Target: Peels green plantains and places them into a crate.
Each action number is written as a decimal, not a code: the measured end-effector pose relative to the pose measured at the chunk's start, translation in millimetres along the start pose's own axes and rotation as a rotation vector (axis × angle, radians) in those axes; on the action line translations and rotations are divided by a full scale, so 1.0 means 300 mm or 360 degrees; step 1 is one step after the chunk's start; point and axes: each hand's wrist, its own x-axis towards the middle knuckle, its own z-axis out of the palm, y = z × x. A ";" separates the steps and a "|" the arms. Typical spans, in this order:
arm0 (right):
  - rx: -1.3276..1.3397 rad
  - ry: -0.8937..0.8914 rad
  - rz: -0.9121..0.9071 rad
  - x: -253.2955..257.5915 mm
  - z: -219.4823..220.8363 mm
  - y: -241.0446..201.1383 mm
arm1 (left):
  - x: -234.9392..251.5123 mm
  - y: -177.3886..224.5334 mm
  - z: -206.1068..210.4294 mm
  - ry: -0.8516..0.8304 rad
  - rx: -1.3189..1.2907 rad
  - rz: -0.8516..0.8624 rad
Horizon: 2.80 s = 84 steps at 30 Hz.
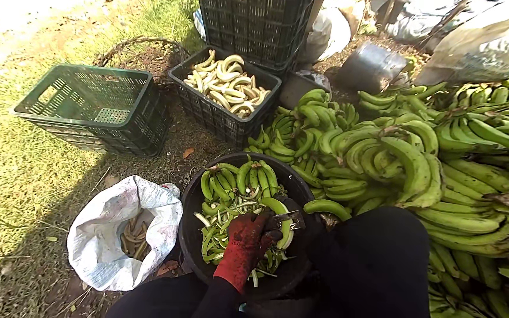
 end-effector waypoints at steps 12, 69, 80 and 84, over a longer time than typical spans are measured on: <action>-0.0253 -0.0248 0.0084 -0.042 -0.034 0.029 | 0.008 -0.104 0.055 -0.0096 -0.1101 -0.1167; -0.0706 0.0478 0.0485 0.469 0.099 0.471 | -0.123 -0.218 -0.487 0.1346 -0.1874 -0.0795; -0.1331 0.1104 0.0206 0.634 0.062 0.736 | -0.094 -0.228 -0.485 0.1332 -0.2227 -0.0751; -0.2234 0.0969 0.0662 0.709 0.097 0.686 | -0.083 -0.230 -0.473 0.1226 -0.2365 -0.0740</action>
